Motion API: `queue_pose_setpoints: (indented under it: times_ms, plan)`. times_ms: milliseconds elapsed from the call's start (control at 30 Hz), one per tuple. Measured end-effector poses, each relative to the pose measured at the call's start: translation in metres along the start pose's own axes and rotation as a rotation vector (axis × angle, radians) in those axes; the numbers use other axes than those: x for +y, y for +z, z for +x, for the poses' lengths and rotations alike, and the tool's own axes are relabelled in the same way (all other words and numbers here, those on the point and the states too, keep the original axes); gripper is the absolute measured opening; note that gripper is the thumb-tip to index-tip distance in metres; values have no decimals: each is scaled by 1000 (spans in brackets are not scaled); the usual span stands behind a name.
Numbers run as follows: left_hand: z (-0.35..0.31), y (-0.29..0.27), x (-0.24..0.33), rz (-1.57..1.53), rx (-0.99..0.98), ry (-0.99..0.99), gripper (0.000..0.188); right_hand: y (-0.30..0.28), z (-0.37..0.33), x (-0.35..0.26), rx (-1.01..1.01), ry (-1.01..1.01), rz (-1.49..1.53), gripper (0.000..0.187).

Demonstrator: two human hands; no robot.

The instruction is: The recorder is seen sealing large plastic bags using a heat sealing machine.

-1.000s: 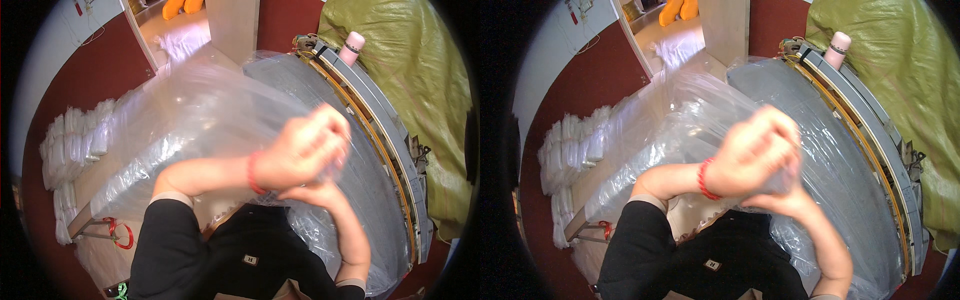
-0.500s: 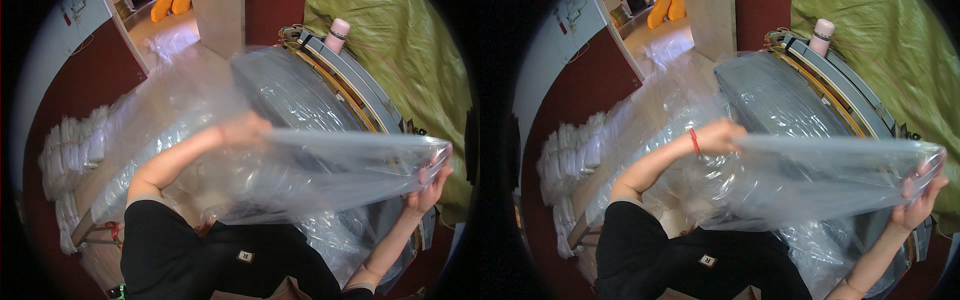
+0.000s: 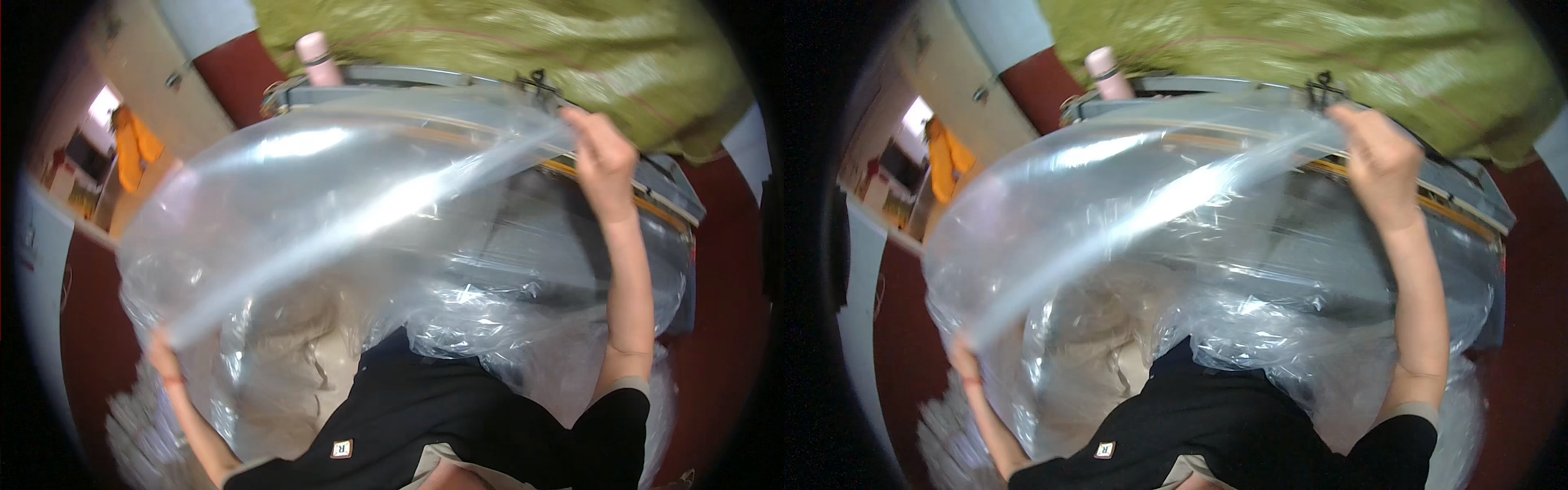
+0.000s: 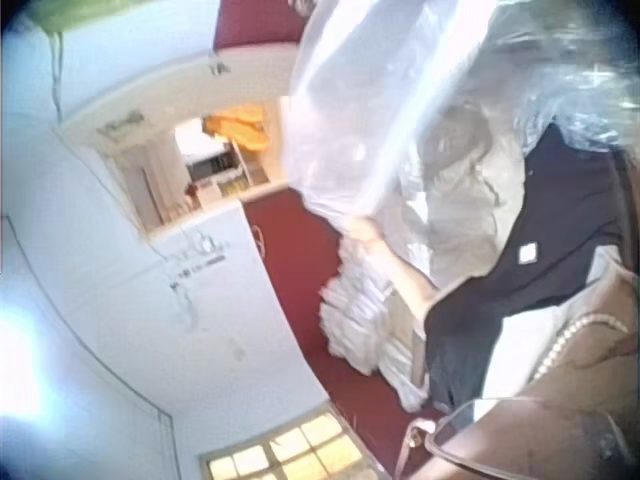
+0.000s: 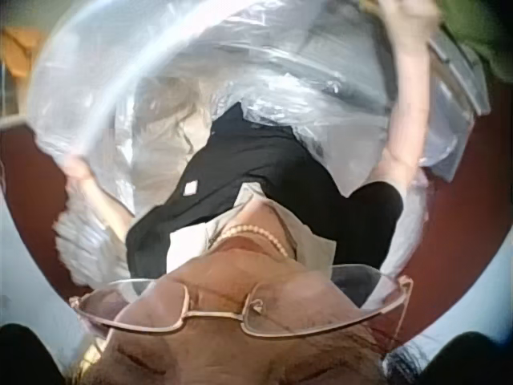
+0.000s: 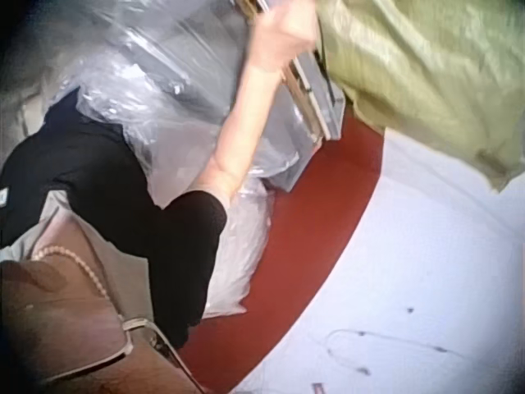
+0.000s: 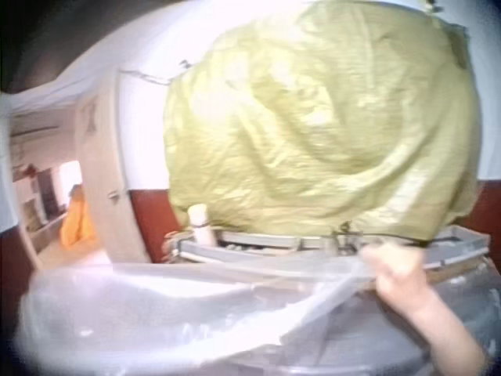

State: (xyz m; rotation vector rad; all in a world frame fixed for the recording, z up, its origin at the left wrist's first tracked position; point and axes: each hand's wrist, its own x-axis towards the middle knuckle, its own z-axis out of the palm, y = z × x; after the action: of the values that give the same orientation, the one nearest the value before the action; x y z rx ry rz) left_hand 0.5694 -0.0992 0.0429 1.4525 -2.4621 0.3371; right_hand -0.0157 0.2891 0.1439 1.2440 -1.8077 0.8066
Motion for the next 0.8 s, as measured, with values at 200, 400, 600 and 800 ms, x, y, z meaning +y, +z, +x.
queue_pose_setpoints:
  times_ms: [200,400,600,800]
  plan:
    - [-42,81,29,41,-1158,318,48,-30,-73,-21,-389,123,280,25]
    - [60,-33,240,-684,-131,620,22,-93,-108,-18,-468,252,285,21]
    - [82,-63,472,-821,-198,1310,55,-152,-149,-26,-705,399,261,13]
    - [59,-3,622,-885,-377,1558,76,-178,-194,-29,-939,652,374,10]
